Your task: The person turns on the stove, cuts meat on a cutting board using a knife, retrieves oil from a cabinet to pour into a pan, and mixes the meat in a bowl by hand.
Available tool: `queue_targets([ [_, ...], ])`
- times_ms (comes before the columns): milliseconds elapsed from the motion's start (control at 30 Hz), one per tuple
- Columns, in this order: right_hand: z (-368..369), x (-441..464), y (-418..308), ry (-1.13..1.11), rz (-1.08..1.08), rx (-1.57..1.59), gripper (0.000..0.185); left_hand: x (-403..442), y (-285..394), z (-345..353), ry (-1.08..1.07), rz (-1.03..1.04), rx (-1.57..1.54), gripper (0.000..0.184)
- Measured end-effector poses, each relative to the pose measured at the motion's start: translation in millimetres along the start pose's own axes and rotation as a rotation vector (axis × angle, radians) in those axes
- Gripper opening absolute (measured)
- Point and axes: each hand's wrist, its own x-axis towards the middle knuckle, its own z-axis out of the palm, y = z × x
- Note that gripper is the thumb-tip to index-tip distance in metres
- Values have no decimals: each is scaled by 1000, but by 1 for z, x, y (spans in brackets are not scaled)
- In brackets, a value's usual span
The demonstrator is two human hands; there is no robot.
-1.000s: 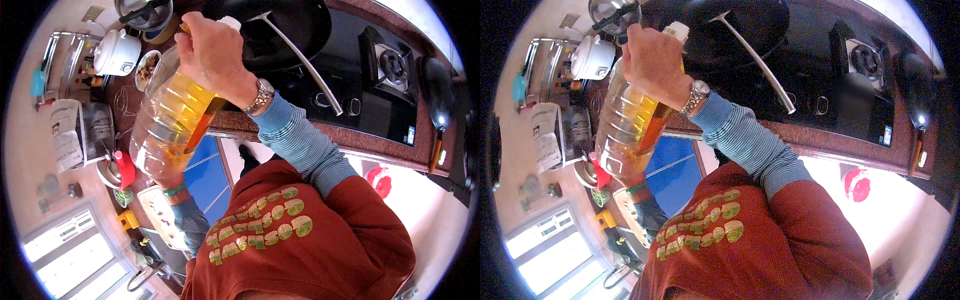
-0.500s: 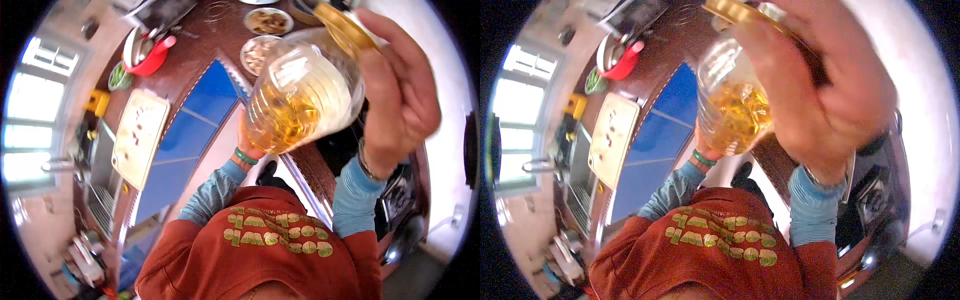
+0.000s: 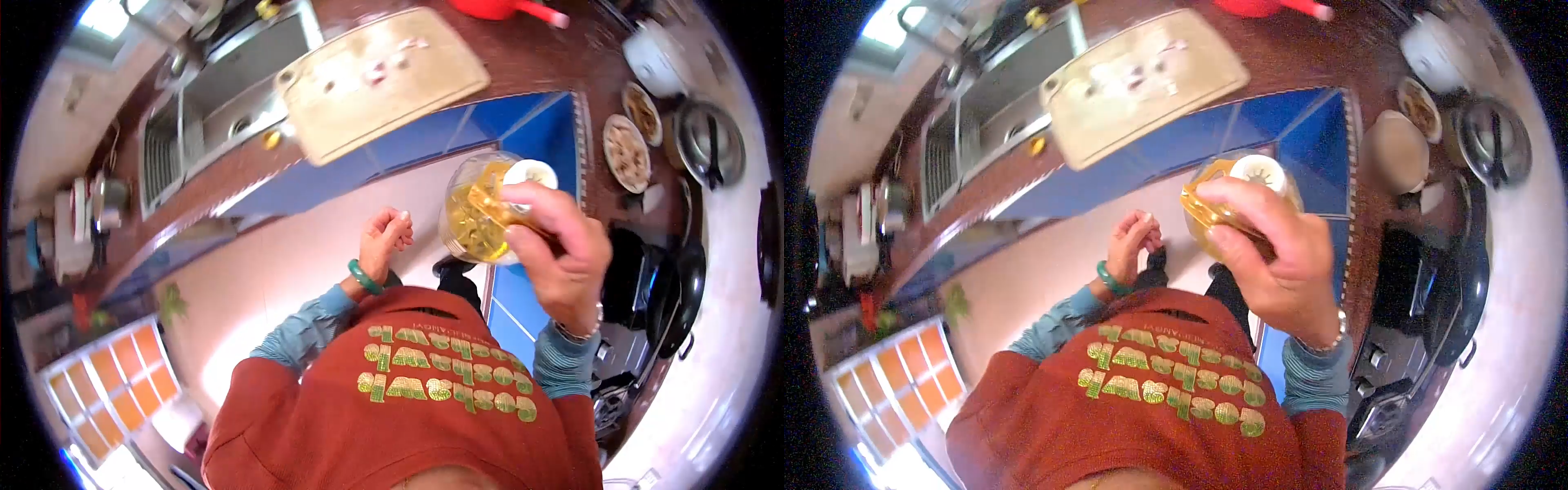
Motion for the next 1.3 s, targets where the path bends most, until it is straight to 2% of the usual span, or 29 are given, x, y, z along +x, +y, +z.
queue_targets([
  [33, 25, 5, 5, -70, -22, -27, 25, -16, 18, -17, -96, 80, 36, 21],
  [67, 49, 9, 11, -105, -20, -17, 24, -30, 34, -28, -54, 79, 16, 21],
  [133, 99, 12, 28, -215, 99, 60, 25, -51, 56, -45, -143, -14, -43, 25],
  [200, 147, 12, 50, -290, 82, 165, 28, -58, 51, -64, -125, -48, -110, 28],
  [267, 188, 10, 59, -416, 115, 195, 32, -64, 41, -76, 47, -86, -343, 31],
  [300, 209, 9, 62, -446, 31, 177, 35, -70, 51, -79, 100, -134, -451, 31],
  [333, 227, 7, 64, -477, -55, 163, 38, -73, 50, -83, 156, -93, -562, 30],
  [400, 255, 7, 63, -600, -113, 139, 49, -78, 38, -101, 252, 20, -579, 36],
  [433, 265, 9, 61, -659, -174, 174, 51, -80, 35, -112, 306, -3, -582, 35],
  [467, 275, 12, 59, -713, -236, 211, 53, -81, 31, -120, 357, 40, -733, 35],
  [533, 291, 17, 51, -815, -325, 125, 51, -88, 39, -125, 483, 138, -792, 29],
  [567, 296, 21, 46, -869, -314, 144, 41, -89, 35, -135, 514, 141, -783, 28],
  [600, 299, 27, 41, -886, -317, 154, 41, -91, 26, -149, 544, 137, -772, 27],
  [633, 303, 33, 36, -951, -338, 79, 34, -98, 25, -161, 557, 70, -691, 23],
  [667, 310, 40, 36, -1015, -361, 0, 27, -105, 25, -167, 707, -18, -595, 19],
  [700, 315, 53, 44, -847, -516, -19, 30, -108, 21, -180, 744, -49, -549, 19],
  [767, 328, 91, 50, -545, -430, -185, 29, -116, -1, -216, 795, -112, -469, 22],
  [867, 357, 158, 82, -307, -314, -510, 38, -118, -26, -249, 940, -152, -469, 12],
  [967, 380, 191, 119, -336, -277, -803, 39, -114, -54, -285, 937, -137, -528, 14],
  [1033, 388, 200, 131, -451, -273, -834, 33, -120, -59, -309, 935, -133, -570, 14],
  [1100, 395, 201, 139, -354, -256, -806, 29, -123, -43, -325, 969, -99, -672, 13],
  [1133, 395, 204, 143, -384, -244, -788, 29, -125, -40, -333, 982, -111, -695, 13],
  [1167, 394, 204, 136, -414, -107, -685, 27, -128, -39, -342, 945, -101, -742, 13],
  [1200, 393, 205, 141, -397, 16, -450, 23, -129, -37, -351, 909, -84, -787, 13],
  [1267, 406, 182, 84, -407, 211, -180, 22, -130, -37, -366, 932, -93, -829, 12],
  [1300, 416, 168, 82, -487, 165, -85, 22, -129, -40, -375, 890, -57, -828, 11],
])
